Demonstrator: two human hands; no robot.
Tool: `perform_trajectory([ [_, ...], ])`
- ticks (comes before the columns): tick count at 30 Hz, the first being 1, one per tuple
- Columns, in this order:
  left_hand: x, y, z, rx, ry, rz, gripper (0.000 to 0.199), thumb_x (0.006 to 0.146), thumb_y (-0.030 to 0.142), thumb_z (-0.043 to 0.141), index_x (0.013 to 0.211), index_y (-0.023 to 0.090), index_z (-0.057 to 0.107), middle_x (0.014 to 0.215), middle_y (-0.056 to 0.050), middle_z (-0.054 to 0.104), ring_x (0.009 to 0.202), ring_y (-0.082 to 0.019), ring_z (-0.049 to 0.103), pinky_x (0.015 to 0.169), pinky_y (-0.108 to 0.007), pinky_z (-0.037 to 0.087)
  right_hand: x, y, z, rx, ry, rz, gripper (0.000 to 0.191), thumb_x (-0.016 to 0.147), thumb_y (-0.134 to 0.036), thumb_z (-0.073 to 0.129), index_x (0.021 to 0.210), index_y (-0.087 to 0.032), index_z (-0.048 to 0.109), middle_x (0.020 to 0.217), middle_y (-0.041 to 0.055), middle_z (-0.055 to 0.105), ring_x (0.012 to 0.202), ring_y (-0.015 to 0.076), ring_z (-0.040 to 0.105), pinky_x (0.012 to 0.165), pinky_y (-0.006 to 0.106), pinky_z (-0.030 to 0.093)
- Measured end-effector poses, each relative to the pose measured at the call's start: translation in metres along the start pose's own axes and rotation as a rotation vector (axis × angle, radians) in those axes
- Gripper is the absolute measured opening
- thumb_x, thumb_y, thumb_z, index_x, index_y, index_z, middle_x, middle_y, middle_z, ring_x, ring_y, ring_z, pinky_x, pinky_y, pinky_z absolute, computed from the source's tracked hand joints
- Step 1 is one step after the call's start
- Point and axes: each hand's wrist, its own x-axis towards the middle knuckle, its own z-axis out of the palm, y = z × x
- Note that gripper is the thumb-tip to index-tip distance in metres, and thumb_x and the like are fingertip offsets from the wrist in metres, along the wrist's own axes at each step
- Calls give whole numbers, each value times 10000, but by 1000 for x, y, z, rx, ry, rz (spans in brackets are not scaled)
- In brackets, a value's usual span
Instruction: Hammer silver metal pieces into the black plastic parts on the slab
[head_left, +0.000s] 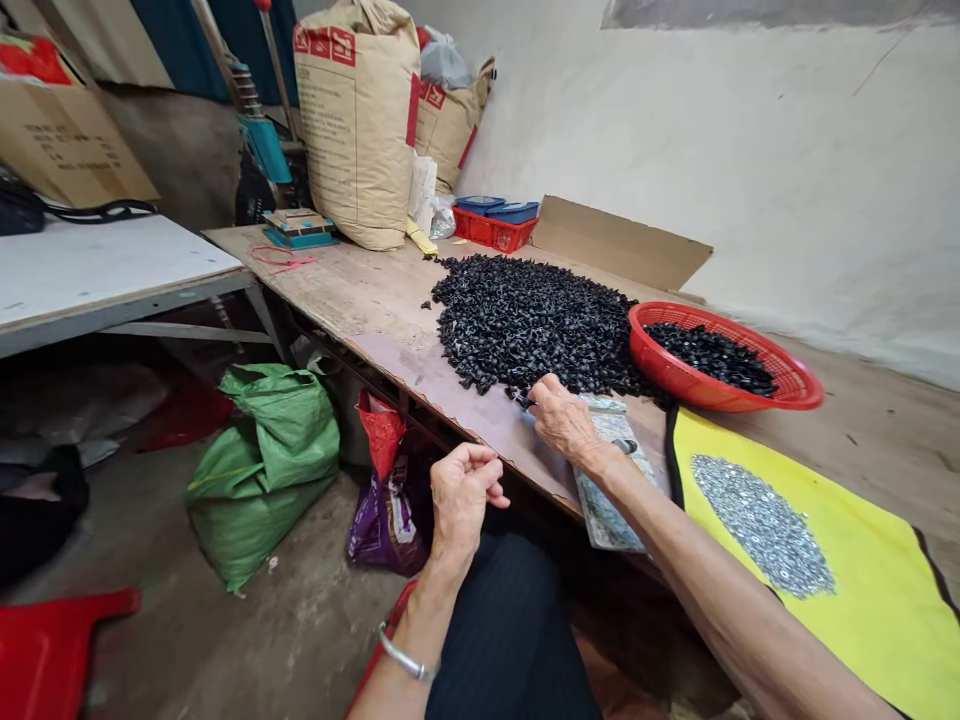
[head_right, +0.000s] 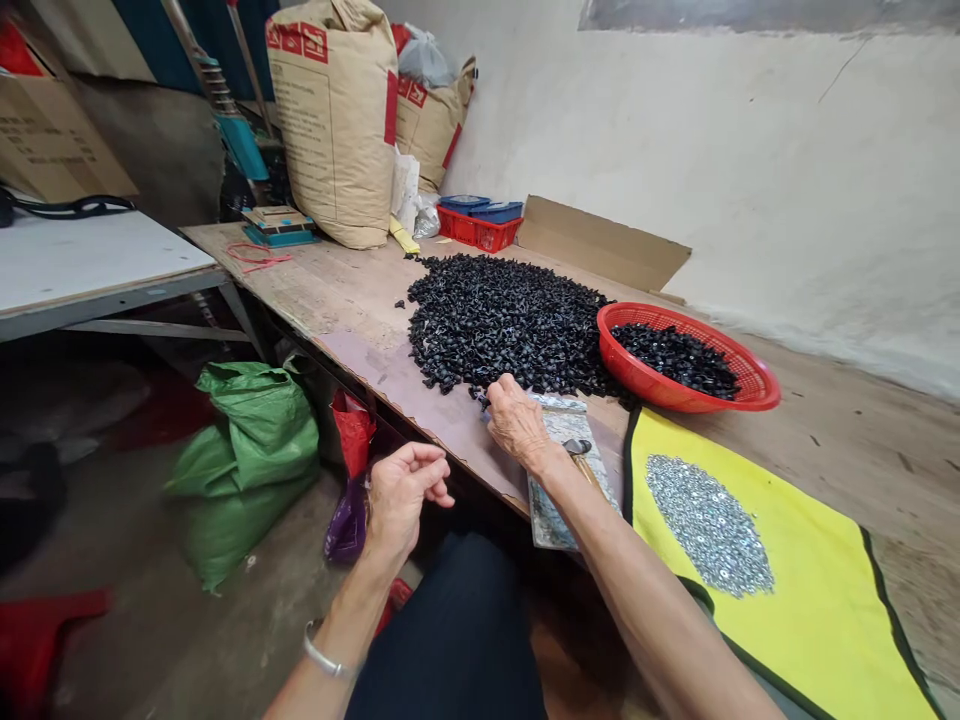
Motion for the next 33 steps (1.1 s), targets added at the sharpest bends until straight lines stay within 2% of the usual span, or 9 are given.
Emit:
perform_trajectory([
  [5, 4, 1, 31, -41, -131, 4, 347, 629, 242, 676, 941, 94, 643, 630, -2, 613, 488, -111, 577, 421, -234, 525, -48, -2, -27, 58, -9, -84, 167, 797, -90, 384, 830, -153, 536, 736, 55, 557, 638, 144, 490, 578, 257, 331],
  [11, -20, -11, 48, -103, -388, -176, 171, 621, 171, 655, 750, 60, 636, 446, -18, 584, 360, -116, 536, 383, -238, 500, -112, -1, -40, 271, 36, -166, 189, 834, -155, 375, 791, -175, 557, 689, 41, 558, 623, 134, 529, 605, 250, 398],
  [13, -27, -16, 49, -152, -404, -220, 164, 597, 164, 672, 715, 68, 611, 454, -24, 591, 349, -119, 528, 355, -245, 492, -126, 24, -47, 355, 61, -79, 179, 846, -252, 420, 837, -205, 592, 765, 53, 614, 671, 150, 567, 640, 267, 420],
  [14, -29, -18, 49, -174, -400, -232, 167, 586, 163, 681, 700, 73, 599, 462, -25, 594, 346, -119, 524, 342, -246, 487, -132, 43, -52, 314, 105, 57, 177, 826, -308, 463, 852, -219, 613, 805, 61, 641, 697, 168, 586, 652, 287, 425],
  [16, -32, -18, 49, -215, -366, -243, 183, 569, 161, 696, 688, 80, 583, 487, -26, 601, 354, -115, 523, 330, -245, 485, -141, 84, -60, 14, 132, 510, 214, 788, -366, 505, 834, -217, 652, 858, 110, 669, 712, 229, 601, 623, 344, 405],
  [18, -34, -15, 49, -255, -323, -246, 196, 568, 164, 703, 695, 83, 577, 506, -26, 607, 371, -110, 528, 336, -243, 491, -149, 121, -66, -188, -107, 779, 334, 797, -421, 468, 971, -211, 659, 1076, 161, 635, 812, 303, 606, 605, 389, 379],
  [21, -36, -10, 48, -282, -280, -255, 200, 580, 169, 706, 701, 90, 568, 519, -25, 611, 378, -107, 527, 336, -243, 493, -159, 148, -65, -186, -283, 797, 302, 806, -358, 443, 970, -228, 661, 1093, 139, 637, 873, 289, 610, 621, 363, 384],
  [28, -41, 0, 41, -313, -222, -264, 202, 587, 169, 714, 664, 111, 536, 512, -10, 596, 365, -95, 501, 303, -228, 467, -165, 151, -46, -189, -297, 741, 200, 781, -240, 388, 665, -224, 550, 765, 106, 663, 646, 251, 603, 537, 325, 356],
  [33, -46, 4, 40, -327, -209, -253, 227, 558, 135, 726, 679, 117, 535, 513, 3, 591, 384, -93, 507, 322, -229, 479, -168, 159, -46, -215, -292, 727, 189, 827, -254, 350, 688, -218, 472, 727, 113, 640, 638, 240, 602, 540, 304, 353],
])
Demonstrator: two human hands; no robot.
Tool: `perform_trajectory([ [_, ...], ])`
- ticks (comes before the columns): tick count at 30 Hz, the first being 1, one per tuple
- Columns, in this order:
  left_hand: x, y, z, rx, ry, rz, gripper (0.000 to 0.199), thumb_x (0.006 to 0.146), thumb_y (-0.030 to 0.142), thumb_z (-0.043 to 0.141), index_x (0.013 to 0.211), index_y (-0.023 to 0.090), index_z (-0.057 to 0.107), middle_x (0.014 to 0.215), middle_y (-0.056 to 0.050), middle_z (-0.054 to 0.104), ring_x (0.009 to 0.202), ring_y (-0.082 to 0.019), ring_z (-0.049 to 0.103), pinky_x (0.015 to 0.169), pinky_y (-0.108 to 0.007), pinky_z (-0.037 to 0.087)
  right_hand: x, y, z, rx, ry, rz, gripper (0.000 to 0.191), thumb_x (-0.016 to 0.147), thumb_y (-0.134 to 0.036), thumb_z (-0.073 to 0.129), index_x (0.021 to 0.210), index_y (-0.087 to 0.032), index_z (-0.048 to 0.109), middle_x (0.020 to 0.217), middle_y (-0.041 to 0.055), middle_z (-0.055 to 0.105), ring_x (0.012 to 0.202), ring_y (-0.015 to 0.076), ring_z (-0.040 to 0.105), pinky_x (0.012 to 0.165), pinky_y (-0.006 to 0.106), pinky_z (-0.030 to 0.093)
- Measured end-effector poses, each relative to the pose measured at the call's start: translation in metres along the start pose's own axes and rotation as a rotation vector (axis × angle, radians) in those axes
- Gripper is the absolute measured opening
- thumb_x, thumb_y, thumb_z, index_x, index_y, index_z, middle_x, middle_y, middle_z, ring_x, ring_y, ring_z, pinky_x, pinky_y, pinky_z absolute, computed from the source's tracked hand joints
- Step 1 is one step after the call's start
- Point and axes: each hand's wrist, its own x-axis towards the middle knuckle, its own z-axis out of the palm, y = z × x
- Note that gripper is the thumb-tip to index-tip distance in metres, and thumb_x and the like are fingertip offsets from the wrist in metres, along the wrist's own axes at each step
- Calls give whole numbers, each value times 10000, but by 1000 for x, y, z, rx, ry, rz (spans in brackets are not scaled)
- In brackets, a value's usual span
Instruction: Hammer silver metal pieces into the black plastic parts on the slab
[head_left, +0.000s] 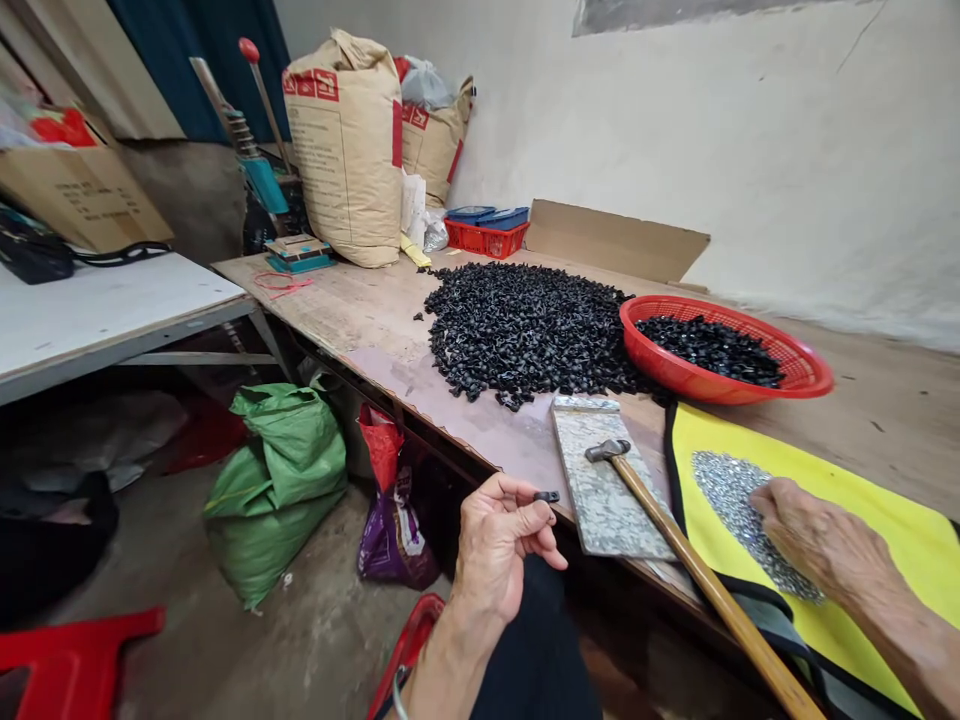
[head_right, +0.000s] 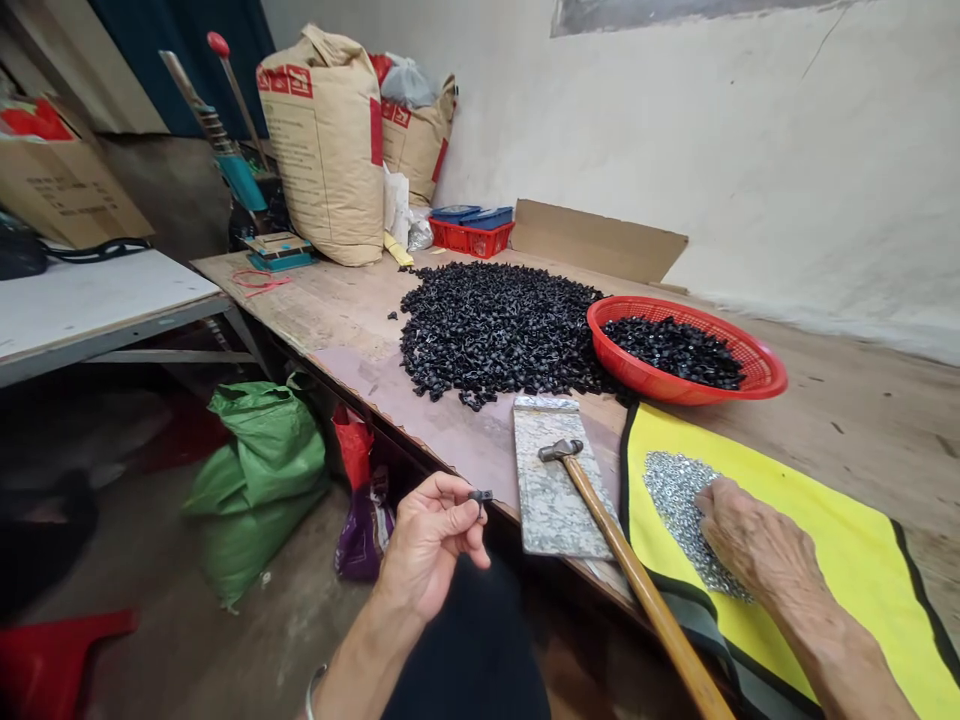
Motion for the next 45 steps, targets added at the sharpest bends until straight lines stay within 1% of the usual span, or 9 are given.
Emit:
perform_trajectory([
  [5, -3, -2, 2, 10, -18, 4, 232, 564, 136, 726, 699, 117, 538, 538, 8, 596, 398, -95, 520, 341, -237, 492, -3, 4, -5, -20, 23, 78, 232, 872, -332, 310, 739, -216, 461, 705, 142, 633, 614, 252, 602, 522, 300, 357],
  [9, -2, -3, 2, 36, 5, -16, 236, 583, 166, 724, 711, 120, 531, 535, 2, 604, 402, -102, 534, 363, -245, 503, -5, 6, -14, 68, 43, 81, 212, 842, -274, 408, 638, -226, 436, 655, 122, 619, 602, 228, 599, 538, 310, 371],
  [14, -1, -6, 5, 52, 26, -4, 237, 571, 171, 726, 692, 124, 529, 560, -16, 628, 430, -115, 562, 401, -252, 517, -41, -19, -40, 750, 98, 240, 122, 761, -204, 510, 649, -221, 555, 523, 42, 568, 483, 156, 533, 544, 321, 397],
  [16, -2, -8, 7, 67, 20, -3, 227, 562, 161, 726, 681, 121, 537, 555, -13, 623, 428, -115, 560, 404, -255, 518, -67, -44, -48, 1160, 78, 126, 76, 690, -286, 624, 687, -217, 592, 541, 22, 578, 484, 151, 528, 523, 307, 418],
  [19, -6, -11, 11, 98, -1, 2, 197, 563, 146, 719, 660, 117, 550, 548, -8, 614, 420, -110, 549, 400, -259, 517, -100, -89, -51, 1468, -189, -144, 180, 679, -365, 654, 754, -207, 612, 564, 13, 577, 474, 142, 513, 455, 279, 399],
  [25, -13, -11, 12, 130, -37, 37, 151, 578, 150, 707, 651, 113, 580, 515, 5, 588, 411, -109, 541, 397, -257, 514, -106, -147, -32, 1487, 90, -336, 104, 721, -283, 619, 667, -194, 616, 875, 40, 621, 874, 177, 562, 759, 288, 452],
  [32, -10, -10, 7, 137, -5, 38, 165, 552, 159, 717, 629, 119, 577, 479, 24, 555, 399, -115, 536, 379, -254, 504, -100, -156, -19, 1557, -49, -298, 70, 692, -259, 656, 701, -189, 663, 849, 39, 655, 837, 183, 584, 758, 311, 469],
  [41, -12, -13, 6, 171, -22, 28, 110, 570, 152, 684, 612, 120, 588, 478, 0, 586, 385, -109, 527, 376, -242, 499, -101, -159, -25, 1837, -352, -114, 109, 577, -214, 712, 630, -150, 641, 672, 15, 602, 523, 98, 497, 473, 233, 422],
  [45, -13, -14, 4, 143, -57, 26, 96, 579, 135, 669, 609, 115, 580, 477, -1, 585, 380, -106, 520, 363, -239, 494, -105, -159, -25, 1888, -294, -90, 103, 520, -180, 736, 561, -160, 643, 709, 19, 604, 607, 120, 538, 526, 243, 449],
])
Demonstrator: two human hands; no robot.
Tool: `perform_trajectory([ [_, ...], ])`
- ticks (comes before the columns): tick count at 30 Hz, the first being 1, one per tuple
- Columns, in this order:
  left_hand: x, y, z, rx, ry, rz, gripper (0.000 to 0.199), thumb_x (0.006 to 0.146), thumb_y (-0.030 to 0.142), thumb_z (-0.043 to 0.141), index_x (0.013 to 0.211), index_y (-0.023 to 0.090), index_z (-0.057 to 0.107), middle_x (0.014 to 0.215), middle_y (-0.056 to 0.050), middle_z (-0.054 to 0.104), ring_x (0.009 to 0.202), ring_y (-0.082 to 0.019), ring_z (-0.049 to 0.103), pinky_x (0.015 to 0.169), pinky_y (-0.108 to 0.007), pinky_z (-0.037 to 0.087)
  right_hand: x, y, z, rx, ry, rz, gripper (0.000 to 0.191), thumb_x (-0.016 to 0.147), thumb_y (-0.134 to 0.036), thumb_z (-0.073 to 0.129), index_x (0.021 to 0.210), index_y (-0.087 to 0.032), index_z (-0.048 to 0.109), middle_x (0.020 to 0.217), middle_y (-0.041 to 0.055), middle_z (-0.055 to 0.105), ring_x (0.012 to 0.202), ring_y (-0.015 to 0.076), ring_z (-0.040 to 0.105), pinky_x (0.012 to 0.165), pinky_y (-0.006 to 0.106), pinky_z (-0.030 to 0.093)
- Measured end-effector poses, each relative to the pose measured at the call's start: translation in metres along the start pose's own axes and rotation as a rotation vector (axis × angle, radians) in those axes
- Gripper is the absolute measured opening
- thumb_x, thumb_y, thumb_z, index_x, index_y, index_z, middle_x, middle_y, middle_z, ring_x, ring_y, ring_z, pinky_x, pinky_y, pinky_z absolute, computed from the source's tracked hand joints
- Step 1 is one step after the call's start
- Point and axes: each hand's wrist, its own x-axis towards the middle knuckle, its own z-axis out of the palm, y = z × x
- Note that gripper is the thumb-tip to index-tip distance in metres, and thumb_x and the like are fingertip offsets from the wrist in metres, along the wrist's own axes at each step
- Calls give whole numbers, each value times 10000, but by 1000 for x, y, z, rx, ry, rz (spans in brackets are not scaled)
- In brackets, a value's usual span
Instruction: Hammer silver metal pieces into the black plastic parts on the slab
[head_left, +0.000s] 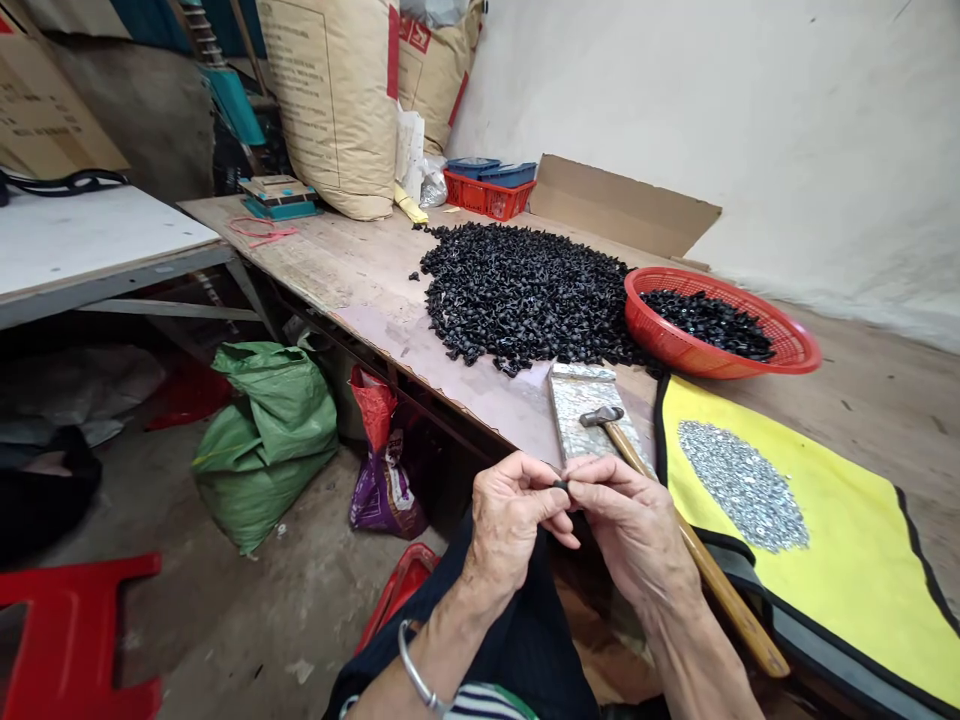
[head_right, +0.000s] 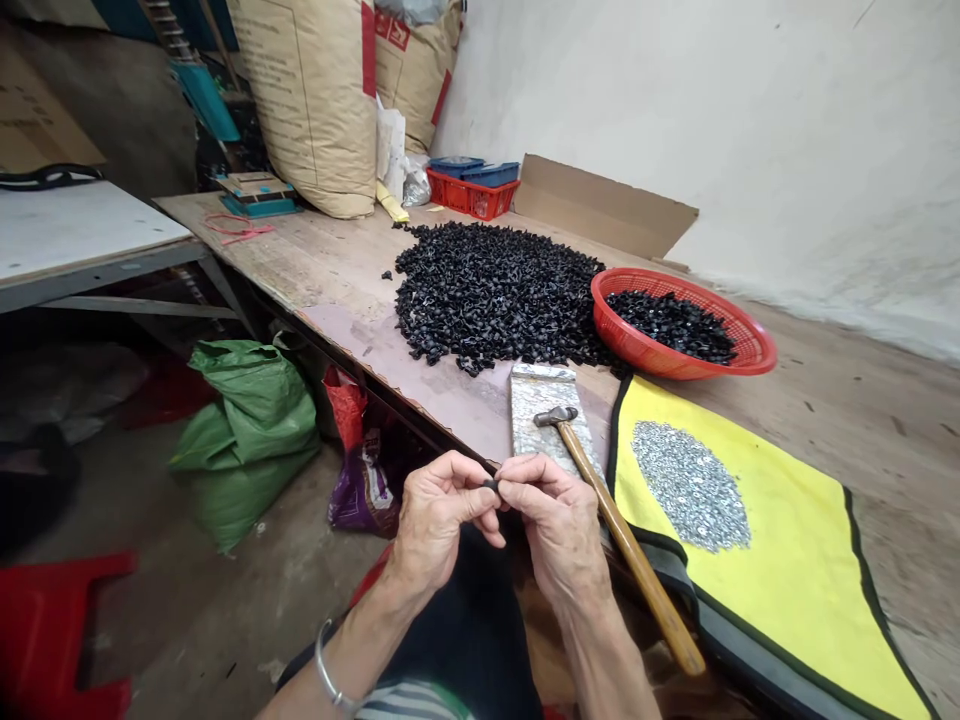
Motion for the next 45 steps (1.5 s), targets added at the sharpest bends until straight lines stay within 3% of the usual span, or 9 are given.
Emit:
perform_trajectory([
  [11, 6, -11, -1, -49, -20, -62, 180, 564, 185, 708, 637, 109, 562, 525, -12, 601, 381, -87, 503, 365, -239, 492, -3, 8, -14, -185, 52, 2, 177, 591, -286, 738, 720, -182, 676, 642, -7, 625, 583, 127, 546, 577, 274, 441],
  [14, 11, -14, -1, -65, 0, -79, 233, 545, 207, 730, 656, 113, 548, 527, -10, 602, 378, -92, 507, 362, -244, 491, -1, -3, -29, -507, 142, -106, 271, 669, -386, 661, 847, -181, 663, 695, 18, 639, 612, 156, 556, 602, 303, 439],
  [18, 19, -19, 0, -60, 12, -85, 255, 535, 212, 733, 665, 110, 539, 511, -11, 599, 372, -93, 505, 353, -243, 488, 8, -15, -55, -1236, 294, -407, 245, 761, -387, 502, 823, -180, 616, 850, 100, 620, 779, 230, 565, 689, 357, 412],
  [21, 25, -24, 2, -36, -15, -90, 245, 542, 210, 719, 674, 109, 538, 503, -9, 592, 367, -95, 501, 330, -239, 479, 17, -18, -66, -1459, 233, -346, 183, 750, -347, 489, 706, -190, 571, 767, 104, 585, 756, 242, 548, 653, 350, 387],
  [28, 32, -31, 8, 77, -16, -47, 189, 565, 193, 664, 671, 122, 524, 472, 22, 550, 330, -77, 469, 280, -203, 440, 28, -36, -75, -1259, 106, 18, 177, 632, -317, 585, 520, -199, 515, 464, 7, 509, 466, 147, 472, 468, 273, 331],
  [33, 36, -34, 6, 135, -15, -12, 155, 586, 197, 637, 655, 124, 520, 459, 26, 544, 309, -72, 452, 256, -194, 420, 8, -37, -76, -542, -74, 411, 226, 673, -387, 578, 616, -179, 507, 505, -1, 518, 407, 106, 456, 407, 254, 382],
  [37, 37, -38, 4, 113, 18, 3, 150, 579, 188, 633, 661, 121, 526, 457, 29, 546, 316, -79, 456, 252, -207, 427, -12, -30, -70, -237, 11, 530, 213, 656, -323, 642, 737, -167, 521, 551, -44, 479, 367, 34, 337, 320, 161, 254],
  [40, 38, -42, 5, 94, 45, 23, 136, 578, 177, 625, 652, 122, 525, 456, 31, 546, 315, -79, 455, 245, -205, 421, -25, -26, -70, -503, 67, 373, 220, 715, -395, 583, 737, -185, 521, 530, -49, 467, 349, 43, 326, 304, 172, 252],
  [45, 39, -44, 5, 64, 41, 37, 129, 578, 165, 621, 645, 122, 520, 449, 30, 548, 306, -83, 455, 239, -207, 418, -42, -11, -76, -1245, 151, -342, 298, 802, -436, 456, 889, -180, 582, 585, 29, 615, 469, 148, 559, 454, 255, 436],
])
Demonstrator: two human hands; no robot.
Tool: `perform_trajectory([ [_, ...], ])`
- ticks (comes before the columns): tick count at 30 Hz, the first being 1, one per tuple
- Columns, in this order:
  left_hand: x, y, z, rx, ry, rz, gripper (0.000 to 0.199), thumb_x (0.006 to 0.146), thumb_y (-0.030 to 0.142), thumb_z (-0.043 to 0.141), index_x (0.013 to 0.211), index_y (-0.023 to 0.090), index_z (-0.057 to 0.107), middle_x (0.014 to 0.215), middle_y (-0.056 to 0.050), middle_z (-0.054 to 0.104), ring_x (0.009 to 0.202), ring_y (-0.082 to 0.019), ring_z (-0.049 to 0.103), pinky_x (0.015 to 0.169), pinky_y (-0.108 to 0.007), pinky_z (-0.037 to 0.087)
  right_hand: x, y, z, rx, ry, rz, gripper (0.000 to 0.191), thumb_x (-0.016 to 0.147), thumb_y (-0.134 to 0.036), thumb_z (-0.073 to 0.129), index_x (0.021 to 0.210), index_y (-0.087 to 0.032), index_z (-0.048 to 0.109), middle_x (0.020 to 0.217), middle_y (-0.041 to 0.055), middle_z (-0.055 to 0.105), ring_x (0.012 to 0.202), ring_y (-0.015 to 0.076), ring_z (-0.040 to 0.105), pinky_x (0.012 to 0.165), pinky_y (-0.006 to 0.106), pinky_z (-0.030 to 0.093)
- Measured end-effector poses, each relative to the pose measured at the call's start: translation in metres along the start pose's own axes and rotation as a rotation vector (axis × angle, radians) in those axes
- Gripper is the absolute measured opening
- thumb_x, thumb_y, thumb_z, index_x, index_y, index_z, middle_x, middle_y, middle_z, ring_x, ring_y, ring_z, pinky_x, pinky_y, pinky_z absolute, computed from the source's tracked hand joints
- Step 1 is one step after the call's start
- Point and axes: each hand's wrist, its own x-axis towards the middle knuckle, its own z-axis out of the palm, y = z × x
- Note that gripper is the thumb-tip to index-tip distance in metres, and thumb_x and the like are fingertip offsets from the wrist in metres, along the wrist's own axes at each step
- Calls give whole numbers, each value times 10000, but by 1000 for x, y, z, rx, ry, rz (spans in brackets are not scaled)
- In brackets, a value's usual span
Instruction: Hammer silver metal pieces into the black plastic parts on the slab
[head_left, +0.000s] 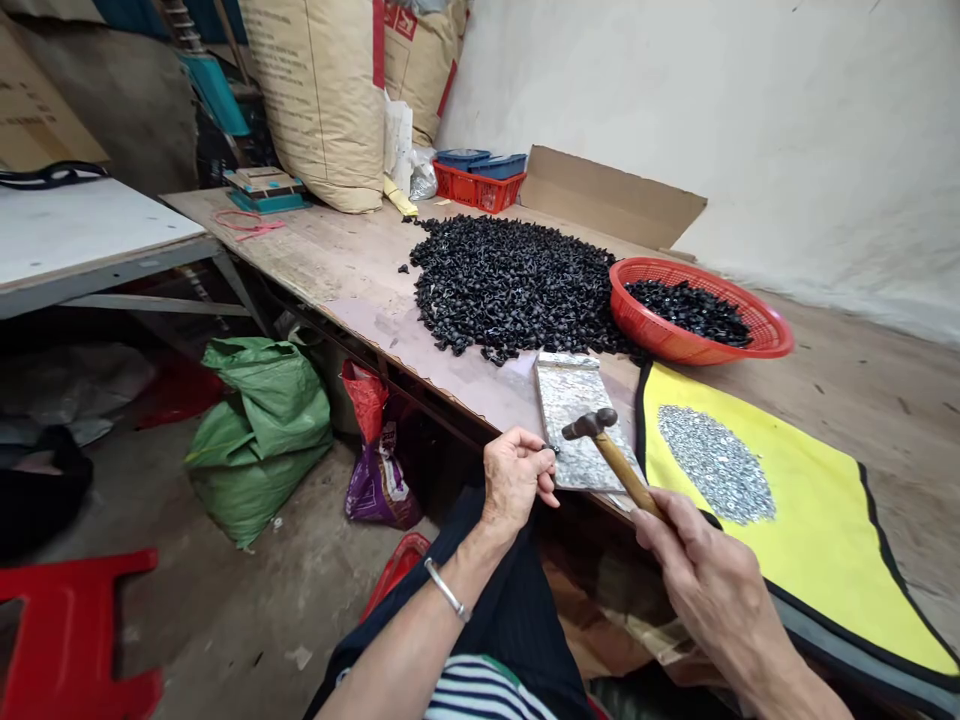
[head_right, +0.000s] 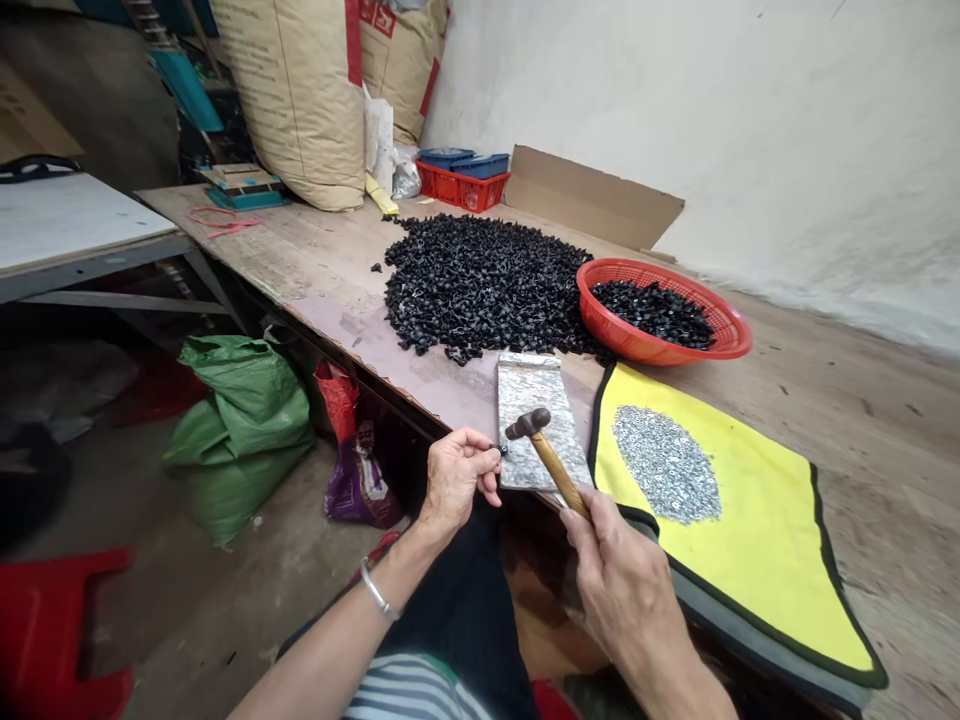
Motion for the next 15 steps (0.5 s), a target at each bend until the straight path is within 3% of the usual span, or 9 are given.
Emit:
perform_trajectory([
  [3, 0, 0, 0, -4, 4, 2, 125, 577, 162, 620, 640, 121, 521, 444, 31, 547, 302, -84, 454, 237, -210, 418, -8, 1, 6, -297, 148, -300, 304, 885, -345, 361, 949, -138, 574, 710, 75, 671, 509, 166, 609, 467, 265, 444],
  [5, 0, 0, 0, -10, 1, 6, 121, 575, 161, 619, 633, 121, 520, 440, 31, 546, 299, -84, 453, 237, -210, 418, -10, 0, 7, -444, 213, -427, 273, 900, -270, 357, 993, -118, 563, 782, 84, 686, 494, 154, 607, 446, 258, 428],
  [11, 1, -1, -2, -22, -13, -4, 127, 572, 169, 629, 629, 124, 524, 436, 30, 548, 301, -85, 462, 254, -211, 433, -12, -13, 4, -552, 421, -498, 298, 864, -209, 469, 1125, -74, 516, 892, 122, 689, 637, 160, 648, 552, 240, 463],
  [15, 1, -1, -1, -22, 12, -12, 122, 568, 163, 624, 610, 123, 516, 428, 29, 544, 294, -83, 457, 254, -213, 434, -14, -19, 11, -674, 349, -515, 233, 879, -173, 405, 1027, -96, 568, 792, 73, 686, 468, 109, 577, 423, 234, 389],
])
